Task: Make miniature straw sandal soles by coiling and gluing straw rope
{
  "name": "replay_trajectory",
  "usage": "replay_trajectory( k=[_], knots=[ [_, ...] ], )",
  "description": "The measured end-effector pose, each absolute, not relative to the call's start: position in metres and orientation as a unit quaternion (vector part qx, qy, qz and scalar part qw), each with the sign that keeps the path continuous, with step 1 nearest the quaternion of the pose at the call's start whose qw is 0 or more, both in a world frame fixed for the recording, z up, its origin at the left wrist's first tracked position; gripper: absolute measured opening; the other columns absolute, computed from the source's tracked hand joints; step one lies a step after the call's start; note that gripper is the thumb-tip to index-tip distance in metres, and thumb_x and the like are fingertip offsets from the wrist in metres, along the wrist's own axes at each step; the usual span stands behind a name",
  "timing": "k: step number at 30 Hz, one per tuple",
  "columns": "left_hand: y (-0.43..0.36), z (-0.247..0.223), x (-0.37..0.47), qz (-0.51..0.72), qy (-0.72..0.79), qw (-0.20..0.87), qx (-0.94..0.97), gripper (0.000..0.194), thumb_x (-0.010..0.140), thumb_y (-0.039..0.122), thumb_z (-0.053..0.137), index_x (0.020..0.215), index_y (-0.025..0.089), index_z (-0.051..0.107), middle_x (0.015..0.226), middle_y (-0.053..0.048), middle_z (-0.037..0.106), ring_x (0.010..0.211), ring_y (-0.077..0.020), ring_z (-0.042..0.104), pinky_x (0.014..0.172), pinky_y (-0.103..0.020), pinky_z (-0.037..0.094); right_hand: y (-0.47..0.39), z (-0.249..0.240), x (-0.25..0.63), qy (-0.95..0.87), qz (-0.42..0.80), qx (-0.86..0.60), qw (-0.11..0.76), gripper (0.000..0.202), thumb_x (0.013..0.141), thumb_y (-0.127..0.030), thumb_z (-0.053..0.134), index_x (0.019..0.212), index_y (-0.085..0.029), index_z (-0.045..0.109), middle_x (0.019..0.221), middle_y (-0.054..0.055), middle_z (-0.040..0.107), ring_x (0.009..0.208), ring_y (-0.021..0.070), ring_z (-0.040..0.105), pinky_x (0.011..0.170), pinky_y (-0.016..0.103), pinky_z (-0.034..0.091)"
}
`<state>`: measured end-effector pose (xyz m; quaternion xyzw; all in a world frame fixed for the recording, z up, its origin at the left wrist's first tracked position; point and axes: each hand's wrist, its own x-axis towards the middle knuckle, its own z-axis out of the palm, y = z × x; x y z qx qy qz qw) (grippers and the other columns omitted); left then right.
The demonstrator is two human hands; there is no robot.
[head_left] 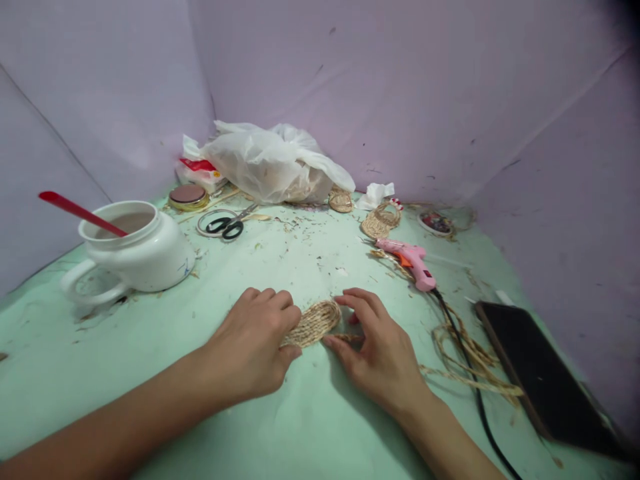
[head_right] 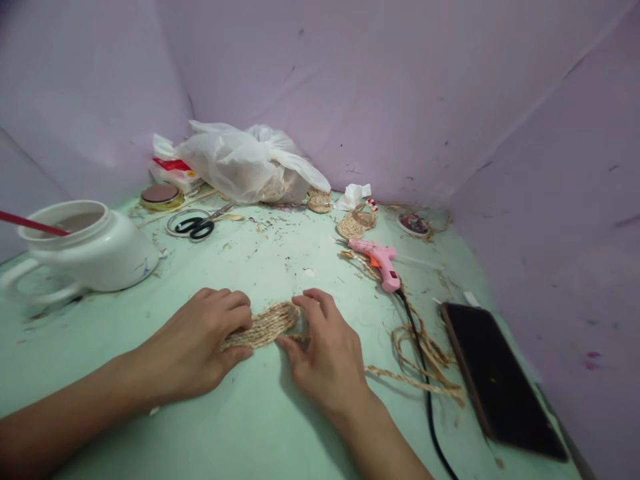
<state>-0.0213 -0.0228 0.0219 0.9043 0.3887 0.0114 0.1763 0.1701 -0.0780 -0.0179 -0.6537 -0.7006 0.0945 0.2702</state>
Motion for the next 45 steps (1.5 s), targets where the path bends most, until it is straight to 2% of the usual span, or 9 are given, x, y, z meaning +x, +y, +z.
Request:
replay_trajectory(
  k=[3, 6, 11, 14, 18, 25, 32, 39, 45],
  knots=[
    [-0.02, 0.023, -0.024, 0.01, 0.391, 0.194, 0.9, 0.01, 0.076, 0.025, 0.059, 0.079, 0.018, 0.053, 0.088, -0.004, 0.057, 0.085, -0.0235, 0.052, 0.079, -0.042, 0.037, -0.076, -0.02, 0.174, -0.733, 0.107, -0.616, 0.267, 0.05, 0.074, -0.028, 0.066, 0.121, -0.019, 0.051, 0.119, 0.009, 0.059, 0.098, 0.0232, 0.059, 0.079, 0.037, 0.05],
    [-0.019, 0.021, -0.027, 0.03, 0.411, 0.221, 0.884, 0.018, 0.073, 0.024, 0.062, 0.089, 0.019, 0.055, 0.092, -0.004, 0.058, 0.088, -0.0236, 0.052, 0.082, -0.042, 0.037, -0.075, -0.021, 0.175, -0.74, 0.113, -0.609, 0.263, 0.045, 0.074, -0.026, 0.066, 0.117, -0.019, 0.052, 0.107, 0.007, 0.064, 0.096, 0.023, 0.058, 0.08, 0.038, 0.049],
    [-0.021, 0.016, -0.027, 0.052, 0.412, 0.224, 0.882, 0.03, 0.074, 0.027, 0.064, 0.103, 0.021, 0.057, 0.097, -0.004, 0.059, 0.094, -0.0253, 0.052, 0.084, -0.042, 0.036, -0.078, -0.017, 0.171, -0.735, 0.099, -0.619, 0.259, 0.04, 0.073, -0.024, 0.067, 0.112, -0.022, 0.055, 0.11, 0.006, 0.063, 0.095, 0.0233, 0.056, 0.076, 0.038, 0.047],
    [-0.02, 0.014, -0.023, 0.042, 0.398, 0.207, 0.893, 0.025, 0.074, 0.027, 0.063, 0.098, 0.021, 0.062, 0.095, -0.004, 0.059, 0.092, -0.0256, 0.052, 0.083, -0.043, 0.036, -0.08, -0.014, 0.165, -0.75, 0.034, -0.598, 0.279, 0.033, 0.074, -0.02, 0.066, 0.106, -0.021, 0.059, 0.11, 0.008, 0.062, 0.093, 0.0255, 0.054, 0.073, 0.041, 0.043],
    [-0.019, 0.012, -0.022, 0.047, 0.401, 0.209, 0.891, 0.02, 0.074, 0.027, 0.063, 0.093, 0.021, 0.063, 0.092, -0.004, 0.058, 0.09, -0.025, 0.051, 0.082, -0.042, 0.036, -0.078, -0.016, 0.155, -0.798, 0.026, -0.513, 0.316, 0.01, 0.082, -0.014, 0.058, 0.085, -0.021, 0.064, 0.089, 0.004, 0.066, 0.079, 0.0204, 0.053, 0.072, 0.039, 0.038],
    [-0.016, 0.016, -0.031, 0.038, 0.363, 0.23, 0.902, 0.022, 0.07, 0.022, 0.062, 0.092, 0.023, 0.064, 0.092, -0.003, 0.058, 0.089, -0.0231, 0.053, 0.083, -0.041, 0.036, -0.075, -0.023, 0.15, -0.789, 0.083, -0.506, 0.338, 0.013, 0.08, -0.012, 0.056, 0.085, -0.019, 0.066, 0.085, 0.005, 0.066, 0.077, 0.0195, 0.051, 0.069, 0.037, 0.039],
    [-0.012, 0.015, -0.027, 0.062, 0.367, 0.232, 0.899, 0.022, 0.069, 0.017, 0.058, 0.086, 0.026, 0.068, 0.087, -0.002, 0.06, 0.084, -0.0209, 0.054, 0.081, -0.038, 0.038, -0.073, -0.023, 0.142, -0.774, 0.074, -0.513, 0.363, 0.016, 0.071, -0.006, 0.056, 0.073, -0.02, 0.064, 0.076, 0.003, 0.067, 0.071, 0.0185, 0.052, 0.065, 0.035, 0.039],
    [-0.015, 0.018, -0.027, 0.045, 0.4, 0.239, 0.884, 0.031, 0.069, 0.031, 0.062, 0.097, 0.019, 0.064, 0.095, -0.007, 0.06, 0.092, -0.0253, 0.053, 0.088, -0.043, 0.037, -0.076, -0.02, 0.143, -0.784, 0.042, -0.506, 0.357, 0.012, 0.073, -0.007, 0.055, 0.076, -0.016, 0.062, 0.079, 0.006, 0.063, 0.075, 0.0193, 0.051, 0.071, 0.038, 0.04],
    [-0.017, 0.014, -0.019, 0.064, 0.393, 0.203, 0.894, 0.017, 0.067, 0.024, 0.056, 0.08, 0.017, 0.063, 0.087, -0.007, 0.059, 0.086, -0.0245, 0.053, 0.081, -0.041, 0.04, -0.073, -0.021, 0.142, -0.798, 0.052, -0.468, 0.377, 0.02, 0.075, -0.004, 0.053, 0.08, -0.018, 0.066, 0.079, 0.006, 0.064, 0.077, 0.0191, 0.055, 0.07, 0.036, 0.046]
  ],
)
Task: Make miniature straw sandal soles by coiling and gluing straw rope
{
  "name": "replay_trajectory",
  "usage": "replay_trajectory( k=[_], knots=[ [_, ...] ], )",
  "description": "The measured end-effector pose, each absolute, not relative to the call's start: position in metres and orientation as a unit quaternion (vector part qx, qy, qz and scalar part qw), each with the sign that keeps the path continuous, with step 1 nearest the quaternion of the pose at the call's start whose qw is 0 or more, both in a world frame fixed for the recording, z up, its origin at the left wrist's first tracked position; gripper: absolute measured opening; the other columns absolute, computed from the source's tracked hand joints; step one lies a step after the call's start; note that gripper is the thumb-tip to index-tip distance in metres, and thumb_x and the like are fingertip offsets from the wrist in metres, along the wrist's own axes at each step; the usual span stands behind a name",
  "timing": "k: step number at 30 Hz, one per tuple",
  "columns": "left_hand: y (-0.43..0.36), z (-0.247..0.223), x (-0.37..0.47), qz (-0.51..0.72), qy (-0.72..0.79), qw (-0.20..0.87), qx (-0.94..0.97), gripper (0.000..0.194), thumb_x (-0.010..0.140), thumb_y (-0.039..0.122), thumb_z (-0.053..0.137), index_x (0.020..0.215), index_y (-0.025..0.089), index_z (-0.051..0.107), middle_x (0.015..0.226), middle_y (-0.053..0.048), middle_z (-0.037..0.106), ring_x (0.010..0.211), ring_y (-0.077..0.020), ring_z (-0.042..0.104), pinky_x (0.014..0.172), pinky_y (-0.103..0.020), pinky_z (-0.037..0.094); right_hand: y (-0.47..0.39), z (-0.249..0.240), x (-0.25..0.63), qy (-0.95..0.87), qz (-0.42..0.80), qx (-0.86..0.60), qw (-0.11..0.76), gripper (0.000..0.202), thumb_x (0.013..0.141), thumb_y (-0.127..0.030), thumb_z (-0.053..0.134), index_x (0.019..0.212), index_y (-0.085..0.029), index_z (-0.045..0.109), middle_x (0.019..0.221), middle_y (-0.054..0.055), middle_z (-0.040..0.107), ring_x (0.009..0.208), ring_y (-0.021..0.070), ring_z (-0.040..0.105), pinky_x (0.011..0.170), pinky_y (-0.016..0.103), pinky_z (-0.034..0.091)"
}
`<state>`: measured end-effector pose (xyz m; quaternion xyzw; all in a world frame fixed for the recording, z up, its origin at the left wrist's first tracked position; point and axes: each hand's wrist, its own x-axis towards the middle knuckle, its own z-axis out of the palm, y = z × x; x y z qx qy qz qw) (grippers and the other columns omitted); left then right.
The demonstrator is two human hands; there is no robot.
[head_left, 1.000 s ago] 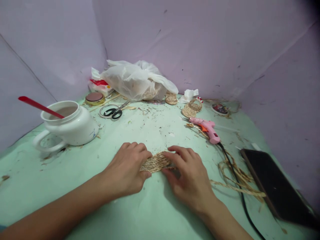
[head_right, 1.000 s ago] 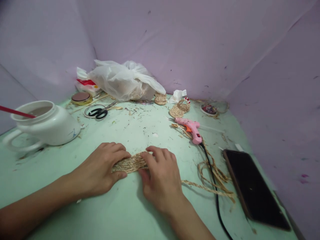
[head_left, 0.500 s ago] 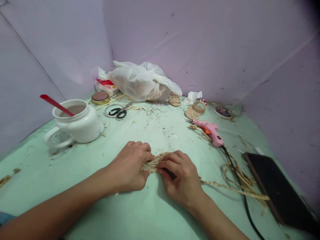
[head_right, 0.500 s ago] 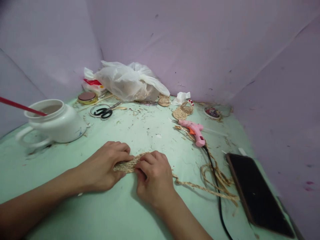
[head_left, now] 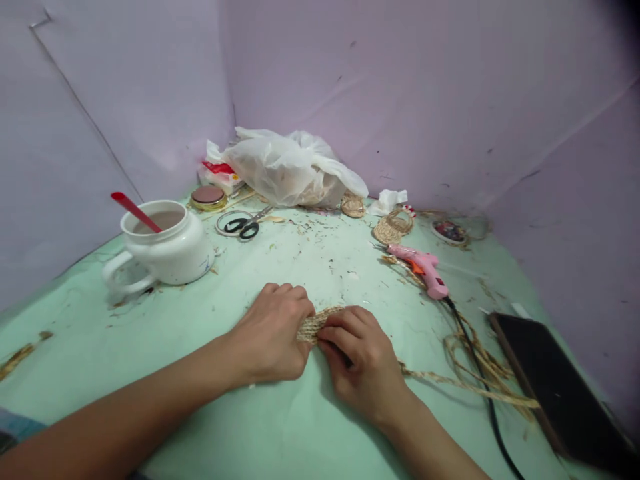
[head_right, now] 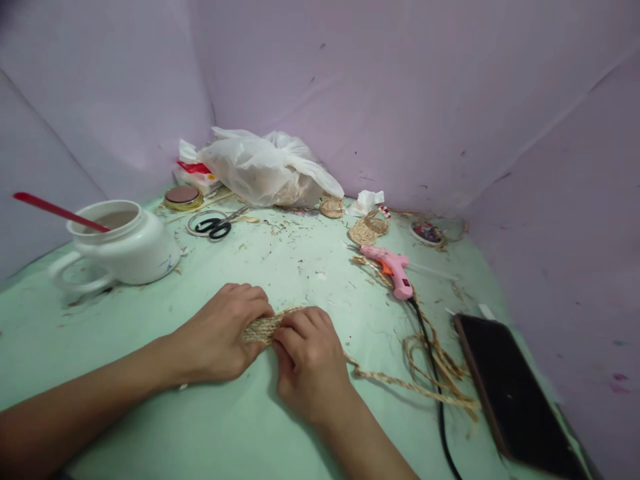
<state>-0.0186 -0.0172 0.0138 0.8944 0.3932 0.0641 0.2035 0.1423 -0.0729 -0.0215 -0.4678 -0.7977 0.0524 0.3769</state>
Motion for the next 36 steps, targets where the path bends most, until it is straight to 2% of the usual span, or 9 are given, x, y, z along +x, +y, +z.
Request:
replay_trajectory(
  k=[5, 10, 14, 17, 21, 27, 32, 36],
  knots=[
    [-0.017, 0.007, -0.014, 0.099, 0.381, 0.173, 0.903, 0.006, 0.06, 0.02, 0.053, 0.065, 0.017, 0.054, 0.076, -0.006, 0.057, 0.078, -0.0217, 0.052, 0.077, -0.039, 0.041, -0.073, -0.024, 0.137, -0.772, 0.085, -0.488, 0.398, 0.022, 0.072, -0.002, 0.051, 0.074, -0.019, 0.065, 0.076, 0.006, 0.064, 0.075, 0.0192, 0.056, 0.063, 0.033, 0.049],
    [-0.019, 0.007, -0.014, 0.114, 0.382, 0.176, 0.9, 0.001, 0.061, 0.018, 0.053, 0.062, 0.018, 0.052, 0.075, -0.004, 0.057, 0.076, -0.0203, 0.052, 0.075, -0.037, 0.04, -0.071, -0.023, 0.136, -0.77, 0.071, -0.482, 0.411, 0.02, 0.071, -0.004, 0.05, 0.07, -0.019, 0.063, 0.089, 0.009, 0.064, 0.081, 0.0208, 0.056, 0.067, 0.036, 0.05],
    [-0.018, 0.004, -0.014, 0.123, 0.374, 0.19, 0.899, 0.003, 0.064, 0.019, 0.054, 0.061, 0.018, 0.053, 0.075, -0.004, 0.058, 0.077, -0.0206, 0.053, 0.075, -0.036, 0.04, -0.07, -0.024, 0.139, -0.778, 0.097, -0.476, 0.399, 0.021, 0.071, -0.002, 0.05, 0.072, -0.02, 0.062, 0.079, 0.005, 0.066, 0.076, 0.0193, 0.057, 0.068, 0.036, 0.049],
    [-0.018, 0.004, -0.015, 0.125, 0.381, 0.202, 0.893, 0.004, 0.065, 0.018, 0.054, 0.068, 0.018, 0.056, 0.077, -0.005, 0.06, 0.078, -0.0212, 0.054, 0.077, -0.037, 0.04, -0.07, -0.025, 0.14, -0.771, 0.099, -0.496, 0.388, 0.021, 0.07, -0.002, 0.052, 0.077, -0.019, 0.062, 0.082, 0.006, 0.067, 0.078, 0.0202, 0.057, 0.07, 0.036, 0.049],
    [-0.019, 0.007, -0.018, 0.139, 0.396, 0.216, 0.882, 0.025, 0.065, 0.017, 0.055, 0.09, 0.017, 0.057, 0.084, -0.005, 0.063, 0.08, -0.0216, 0.055, 0.079, -0.039, 0.041, -0.072, -0.026, 0.14, -0.768, 0.101, -0.494, 0.395, 0.02, 0.073, -0.003, 0.053, 0.079, -0.019, 0.065, 0.084, 0.006, 0.068, 0.081, 0.0199, 0.058, 0.072, 0.035, 0.051],
    [-0.019, 0.008, -0.015, 0.12, 0.374, 0.205, 0.896, 0.006, 0.064, 0.014, 0.054, 0.066, 0.018, 0.059, 0.078, -0.003, 0.062, 0.079, -0.0205, 0.055, 0.076, -0.038, 0.04, -0.069, -0.028, 0.141, -0.771, 0.09, -0.49, 0.396, 0.022, 0.073, -0.003, 0.054, 0.073, -0.019, 0.069, 0.08, 0.004, 0.071, 0.077, 0.0187, 0.061, 0.07, 0.033, 0.052],
    [-0.018, 0.004, -0.011, 0.144, 0.354, 0.188, 0.905, 0.008, 0.06, 0.012, 0.054, 0.055, 0.017, 0.057, 0.073, -0.003, 0.06, 0.071, -0.0176, 0.055, 0.076, -0.037, 0.042, -0.069, -0.027, 0.141, -0.775, 0.083, -0.504, 0.372, 0.024, 0.073, -0.003, 0.053, 0.075, -0.019, 0.07, 0.08, 0.005, 0.071, 0.076, 0.019, 0.061, 0.068, 0.033, 0.052],
    [-0.018, -0.001, -0.009, 0.17, 0.35, 0.186, 0.902, 0.011, 0.056, 0.01, 0.052, 0.049, 0.017, 0.053, 0.064, -0.003, 0.056, 0.061, -0.0157, 0.052, 0.064, -0.032, 0.044, -0.069, -0.029, 0.139, -0.774, 0.082, -0.505, 0.373, 0.024, 0.072, -0.002, 0.053, 0.076, -0.019, 0.07, 0.08, 0.005, 0.071, 0.076, 0.0194, 0.06, 0.071, 0.034, 0.051]
  ],
)
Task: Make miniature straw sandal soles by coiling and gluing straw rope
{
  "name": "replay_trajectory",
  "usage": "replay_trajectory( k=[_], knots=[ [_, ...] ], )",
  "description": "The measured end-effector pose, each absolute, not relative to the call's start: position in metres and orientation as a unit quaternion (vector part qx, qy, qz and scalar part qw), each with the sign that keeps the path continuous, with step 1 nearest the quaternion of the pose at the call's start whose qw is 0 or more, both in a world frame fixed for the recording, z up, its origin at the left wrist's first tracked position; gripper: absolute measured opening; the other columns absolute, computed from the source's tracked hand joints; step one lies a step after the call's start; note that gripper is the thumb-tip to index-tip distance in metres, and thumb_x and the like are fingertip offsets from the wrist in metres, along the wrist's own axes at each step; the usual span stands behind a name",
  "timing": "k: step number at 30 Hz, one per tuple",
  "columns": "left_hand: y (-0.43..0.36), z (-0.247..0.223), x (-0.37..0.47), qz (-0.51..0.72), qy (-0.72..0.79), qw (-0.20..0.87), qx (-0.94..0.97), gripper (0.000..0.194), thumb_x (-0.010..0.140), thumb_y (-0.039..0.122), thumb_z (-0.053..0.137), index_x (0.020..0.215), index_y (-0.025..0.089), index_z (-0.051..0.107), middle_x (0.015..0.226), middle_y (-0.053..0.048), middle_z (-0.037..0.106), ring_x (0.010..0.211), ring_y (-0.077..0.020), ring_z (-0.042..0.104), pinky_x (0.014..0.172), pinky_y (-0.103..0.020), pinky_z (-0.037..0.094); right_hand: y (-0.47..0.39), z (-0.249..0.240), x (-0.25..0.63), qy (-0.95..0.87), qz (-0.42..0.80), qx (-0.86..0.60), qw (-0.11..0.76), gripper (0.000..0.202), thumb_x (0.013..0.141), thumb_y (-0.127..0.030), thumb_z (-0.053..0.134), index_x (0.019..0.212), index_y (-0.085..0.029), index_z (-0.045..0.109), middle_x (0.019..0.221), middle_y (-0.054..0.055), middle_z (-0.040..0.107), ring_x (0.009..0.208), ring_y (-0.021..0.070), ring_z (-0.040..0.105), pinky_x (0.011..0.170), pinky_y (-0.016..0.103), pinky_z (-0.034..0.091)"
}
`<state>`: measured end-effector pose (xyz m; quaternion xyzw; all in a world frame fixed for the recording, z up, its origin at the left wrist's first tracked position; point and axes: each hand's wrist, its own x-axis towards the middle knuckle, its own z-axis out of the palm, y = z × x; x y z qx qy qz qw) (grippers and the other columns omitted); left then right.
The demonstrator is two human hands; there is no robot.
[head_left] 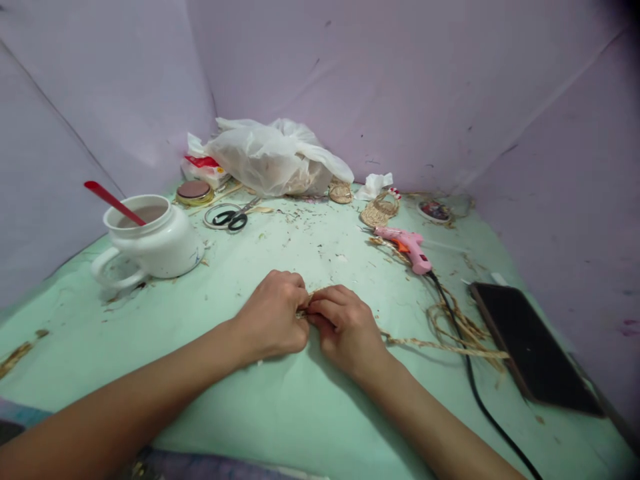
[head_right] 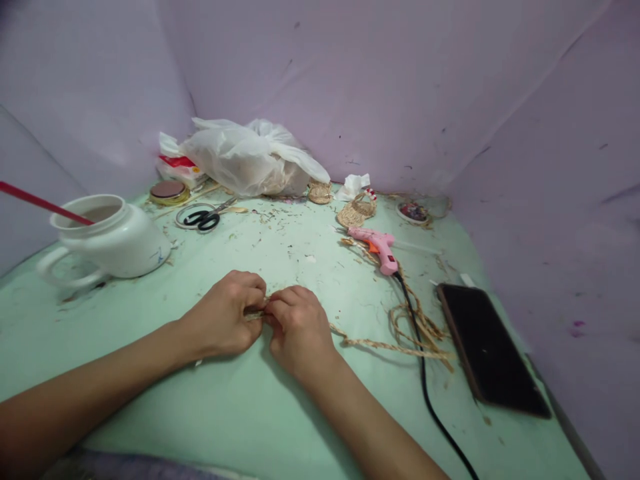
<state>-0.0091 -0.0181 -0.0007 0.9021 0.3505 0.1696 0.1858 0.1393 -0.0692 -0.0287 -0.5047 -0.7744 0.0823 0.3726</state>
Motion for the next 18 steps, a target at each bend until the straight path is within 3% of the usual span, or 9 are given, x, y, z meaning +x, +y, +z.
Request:
replay_trajectory(
  k=[5, 18],
  knots=[
    [-0.0186, -0.0038, -0.0088, 0.175, 0.35, 0.182, 0.902, 0.011, 0.055, 0.01, 0.051, 0.049, 0.017, 0.054, 0.065, -0.004, 0.056, 0.063, -0.0165, 0.054, 0.062, -0.031, 0.044, -0.0693, -0.0313, 0.136, -0.77, 0.076, -0.517, 0.367, 0.026, 0.069, 0.0, 0.052, 0.074, -0.018, 0.069, 0.078, 0.005, 0.07, 0.077, 0.0197, 0.059, 0.071, 0.034, 0.05],
    [-0.0222, -0.0032, -0.0091, 0.174, 0.365, 0.151, 0.902, 0.011, 0.06, 0.013, 0.05, 0.055, 0.017, 0.059, 0.072, -0.005, 0.06, 0.078, -0.0205, 0.055, 0.077, -0.04, 0.04, -0.0684, -0.0331, 0.1323, -0.76, 0.056, -0.524, 0.381, 0.029, 0.063, 0.003, 0.048, 0.069, -0.02, 0.066, 0.074, 0.004, 0.069, 0.074, 0.0191, 0.058, 0.069, 0.033, 0.049]
  ],
)
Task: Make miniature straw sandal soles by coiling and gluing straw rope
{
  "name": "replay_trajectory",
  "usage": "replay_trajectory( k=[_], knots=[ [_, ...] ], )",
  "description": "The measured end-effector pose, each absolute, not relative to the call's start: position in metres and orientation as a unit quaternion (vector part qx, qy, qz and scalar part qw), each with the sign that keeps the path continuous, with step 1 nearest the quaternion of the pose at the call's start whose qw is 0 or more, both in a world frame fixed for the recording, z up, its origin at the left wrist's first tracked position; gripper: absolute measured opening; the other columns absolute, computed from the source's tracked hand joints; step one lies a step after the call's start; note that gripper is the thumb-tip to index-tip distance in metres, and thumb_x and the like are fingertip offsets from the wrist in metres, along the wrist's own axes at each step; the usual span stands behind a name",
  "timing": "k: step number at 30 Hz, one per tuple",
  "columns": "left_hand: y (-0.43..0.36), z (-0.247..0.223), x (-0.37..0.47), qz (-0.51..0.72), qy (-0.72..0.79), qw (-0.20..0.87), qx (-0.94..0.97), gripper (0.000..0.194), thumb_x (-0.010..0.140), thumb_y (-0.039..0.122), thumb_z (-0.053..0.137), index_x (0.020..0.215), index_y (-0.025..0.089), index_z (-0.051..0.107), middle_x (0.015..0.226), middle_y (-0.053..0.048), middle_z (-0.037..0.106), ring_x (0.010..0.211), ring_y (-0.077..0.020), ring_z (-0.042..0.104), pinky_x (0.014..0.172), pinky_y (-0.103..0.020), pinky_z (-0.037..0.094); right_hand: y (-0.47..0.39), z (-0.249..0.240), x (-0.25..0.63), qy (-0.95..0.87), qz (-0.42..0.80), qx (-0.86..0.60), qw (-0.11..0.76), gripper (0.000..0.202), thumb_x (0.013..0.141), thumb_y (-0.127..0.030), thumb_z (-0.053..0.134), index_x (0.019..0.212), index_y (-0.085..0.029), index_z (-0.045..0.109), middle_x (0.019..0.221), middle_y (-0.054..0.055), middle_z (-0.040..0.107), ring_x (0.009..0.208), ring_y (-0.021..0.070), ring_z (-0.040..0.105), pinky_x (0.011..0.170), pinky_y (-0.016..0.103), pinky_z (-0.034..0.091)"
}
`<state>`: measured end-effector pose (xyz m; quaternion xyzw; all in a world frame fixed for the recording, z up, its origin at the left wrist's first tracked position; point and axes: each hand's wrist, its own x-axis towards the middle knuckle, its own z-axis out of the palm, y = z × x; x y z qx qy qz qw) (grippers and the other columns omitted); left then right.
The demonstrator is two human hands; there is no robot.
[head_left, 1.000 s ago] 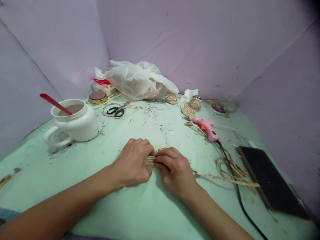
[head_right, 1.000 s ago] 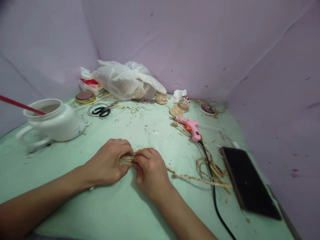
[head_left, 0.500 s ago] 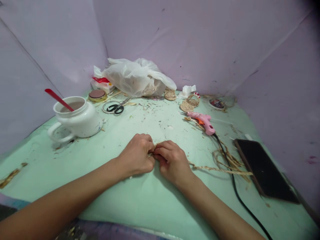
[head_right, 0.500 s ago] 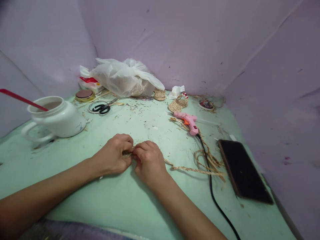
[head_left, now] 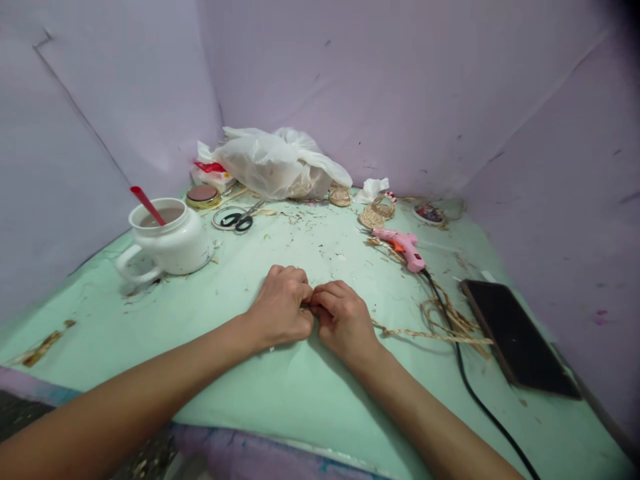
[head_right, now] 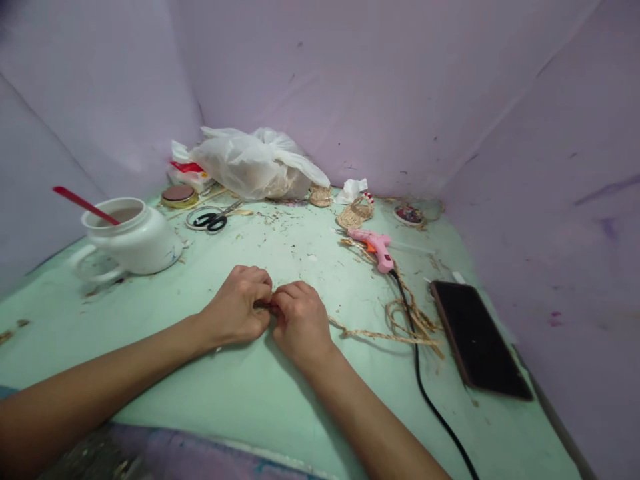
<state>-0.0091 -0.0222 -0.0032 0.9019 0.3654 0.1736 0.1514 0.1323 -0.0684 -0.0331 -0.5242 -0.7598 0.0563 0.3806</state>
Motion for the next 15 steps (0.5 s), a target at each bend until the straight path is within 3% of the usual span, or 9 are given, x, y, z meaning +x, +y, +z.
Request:
replay_trajectory(
  k=[10, 13, 15],
  knots=[
    [-0.02, 0.002, -0.009, 0.161, 0.368, 0.176, 0.898, 0.011, 0.06, 0.012, 0.052, 0.056, 0.016, 0.062, 0.072, -0.006, 0.062, 0.077, -0.0219, 0.057, 0.077, -0.04, 0.041, -0.068, -0.032, 0.13, -0.756, 0.044, -0.523, 0.39, 0.027, 0.064, 0.003, 0.049, 0.069, -0.019, 0.065, 0.074, 0.005, 0.069, 0.075, 0.0201, 0.059, 0.069, 0.033, 0.05],
    [-0.005, 0.016, -0.026, 0.131, 0.322, 0.232, 0.908, 0.011, 0.065, 0.018, 0.058, 0.069, 0.019, 0.069, 0.079, -0.002, 0.067, 0.074, -0.0166, 0.06, 0.073, -0.03, 0.046, -0.07, -0.03, 0.131, -0.762, 0.051, -0.519, 0.385, 0.023, 0.069, 0.0, 0.051, 0.072, -0.018, 0.065, 0.079, 0.007, 0.069, 0.078, 0.0209, 0.059, 0.069, 0.034, 0.051],
    [0.005, 0.028, -0.041, 0.136, 0.304, 0.261, 0.906, 0.021, 0.069, 0.024, 0.061, 0.088, 0.02, 0.07, 0.101, -0.002, 0.067, 0.087, -0.0154, 0.062, 0.081, -0.027, 0.047, -0.071, -0.029, 0.132, -0.765, 0.057, -0.516, 0.381, 0.02, 0.072, -0.003, 0.052, 0.076, -0.017, 0.065, 0.081, 0.008, 0.068, 0.078, 0.0209, 0.059, 0.07, 0.034, 0.051]
  ],
)
